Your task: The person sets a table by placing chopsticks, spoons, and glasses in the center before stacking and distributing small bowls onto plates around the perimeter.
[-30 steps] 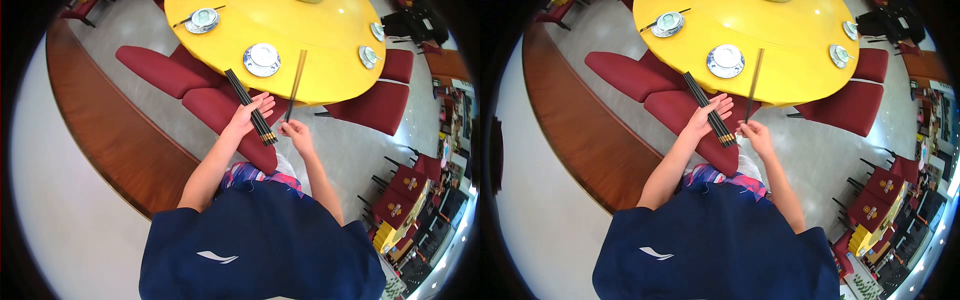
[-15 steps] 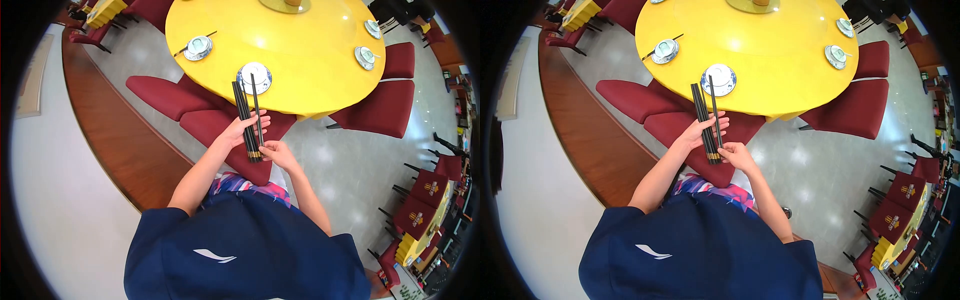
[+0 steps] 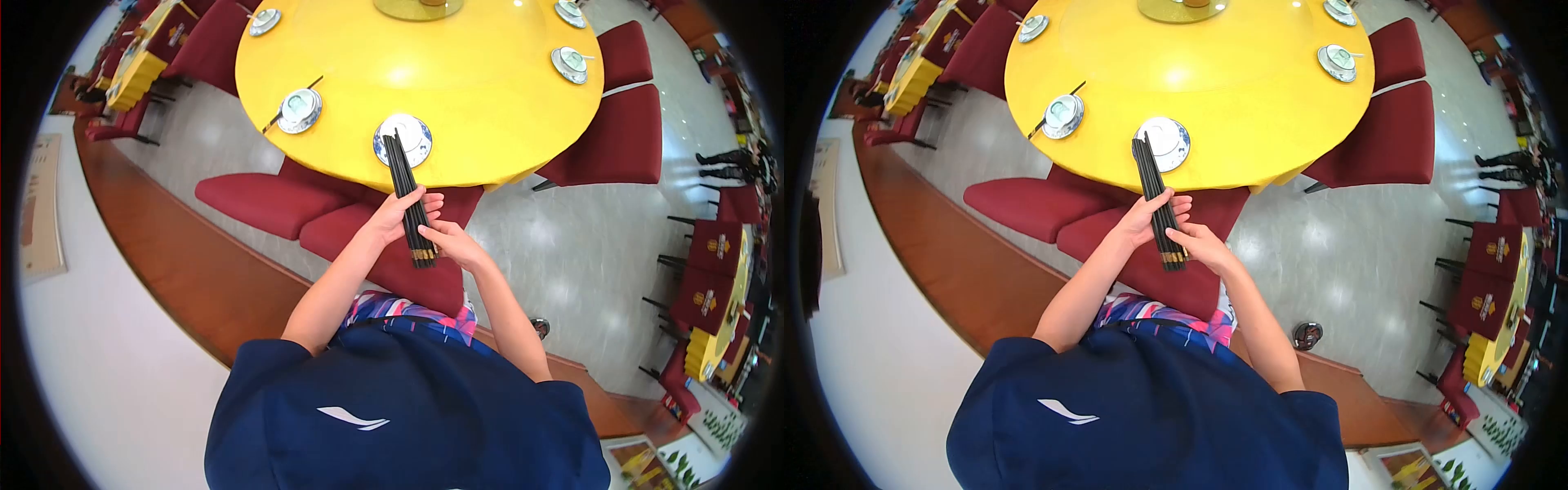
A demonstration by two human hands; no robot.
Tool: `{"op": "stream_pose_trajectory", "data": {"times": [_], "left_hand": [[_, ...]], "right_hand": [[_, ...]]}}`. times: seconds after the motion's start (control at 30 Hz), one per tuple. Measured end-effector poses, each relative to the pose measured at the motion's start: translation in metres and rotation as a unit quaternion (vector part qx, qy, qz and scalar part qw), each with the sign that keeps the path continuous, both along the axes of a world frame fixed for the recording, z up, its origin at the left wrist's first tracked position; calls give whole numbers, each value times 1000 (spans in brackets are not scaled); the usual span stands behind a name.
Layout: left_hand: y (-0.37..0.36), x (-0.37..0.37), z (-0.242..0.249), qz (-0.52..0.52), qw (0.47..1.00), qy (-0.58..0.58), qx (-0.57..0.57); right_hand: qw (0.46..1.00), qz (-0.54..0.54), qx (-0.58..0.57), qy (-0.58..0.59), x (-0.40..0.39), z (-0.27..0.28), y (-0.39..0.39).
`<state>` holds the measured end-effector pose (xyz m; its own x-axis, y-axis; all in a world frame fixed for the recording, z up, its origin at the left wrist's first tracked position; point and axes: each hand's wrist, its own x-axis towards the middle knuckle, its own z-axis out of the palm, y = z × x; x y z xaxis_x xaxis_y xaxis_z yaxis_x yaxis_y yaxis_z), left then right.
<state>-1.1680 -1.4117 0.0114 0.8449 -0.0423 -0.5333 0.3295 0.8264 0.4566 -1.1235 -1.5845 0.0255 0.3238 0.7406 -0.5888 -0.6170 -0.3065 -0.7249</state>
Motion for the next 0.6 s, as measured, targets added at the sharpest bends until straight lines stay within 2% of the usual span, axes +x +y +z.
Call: {"op": "stream_pose_trajectory", "data": {"times": [0.03,0.1,0.23,0.37,0.43,0.5,0.53,0.57,0.6], "left_hand": [[11,1,0,-11,1000,-5,-5],[36,-1,1,-22,1000,-17,-10],[92,-15,3,-98,993,-62,-14],[147,-40,6,-134,985,-105,-37],[165,-47,9,-142,984,-93,-62],[181,-57,14,-170,976,-90,-100],[186,-59,15,-169,974,-103,-109],[190,-60,16,-174,973,-102,-111],[193,-60,18,-182,971,-103,-118]], "right_hand": [[1000,-11,-5,-5,-7,-2,13],[997,-48,17,62,-25,3,41],[993,-102,-7,53,-58,16,96],[995,-87,1,43,-83,19,138],[998,-18,-56,38,-80,35,148],[985,-19,-146,-92,-61,55,159],[981,-70,-48,-173,-55,56,166],[971,-89,-76,-209,-44,84,182],[964,-97,-105,-223,-23,69,181]]}}
